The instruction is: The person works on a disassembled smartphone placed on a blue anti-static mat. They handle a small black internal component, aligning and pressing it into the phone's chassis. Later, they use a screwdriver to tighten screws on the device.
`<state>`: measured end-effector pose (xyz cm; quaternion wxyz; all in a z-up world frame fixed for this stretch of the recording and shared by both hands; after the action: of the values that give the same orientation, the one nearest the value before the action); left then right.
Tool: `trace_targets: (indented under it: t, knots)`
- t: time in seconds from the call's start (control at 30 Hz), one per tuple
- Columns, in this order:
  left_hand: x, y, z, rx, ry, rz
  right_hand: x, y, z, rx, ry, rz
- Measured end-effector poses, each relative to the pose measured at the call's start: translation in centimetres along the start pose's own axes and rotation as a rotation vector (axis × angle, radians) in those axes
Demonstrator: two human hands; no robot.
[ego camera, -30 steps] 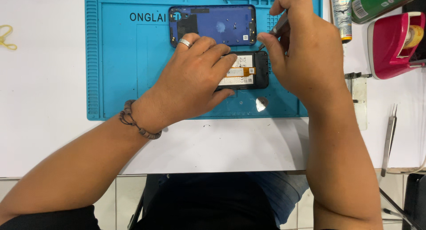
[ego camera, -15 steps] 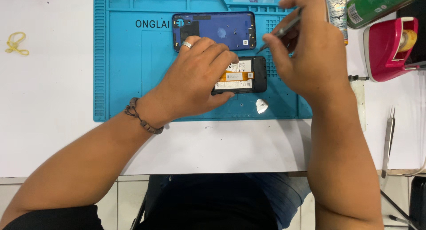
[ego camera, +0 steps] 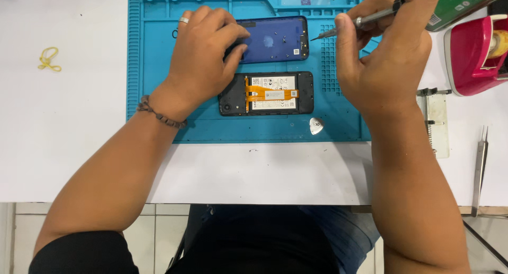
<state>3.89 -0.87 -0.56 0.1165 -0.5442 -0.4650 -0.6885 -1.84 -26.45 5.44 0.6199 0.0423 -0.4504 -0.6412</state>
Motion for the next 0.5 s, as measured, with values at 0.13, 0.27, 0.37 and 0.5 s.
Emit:
trace_targets:
  t: [0.13,0.27,0.37,0.5]
  knots:
    - [-0.8,0.1,0.4,-0.002,0.003,0.01,-0.3,0.0,0.2,0.026,-0.003,0.017]
    - [-0.2,0.2,1.2,0.0,-0.004,0.018,-0.1,-0.1,-0.2,0.032,-0.008,0.011]
    - [-0.8,0.2,0.9,0.012,-0.04,0.057,-0.3,0.1,0.1,0.026,-0.009,0.011]
    - [-1.9,0.1,0.4,-0.005,0.042,0.087,-0.6,-0.2,0.0,0.015,-0.032,0.025]
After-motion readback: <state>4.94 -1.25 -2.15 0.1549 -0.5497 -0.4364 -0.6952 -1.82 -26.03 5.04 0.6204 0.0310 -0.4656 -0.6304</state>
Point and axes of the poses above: each hand's wrist, its own y-axis towards the middle knuckle, its own x-axis out of the back of the hand, z = x × y, the point moved 3 cm from there along y, towards the middle knuckle, and after that the axes turned 11 degrees about y, right-handed, at the moved point
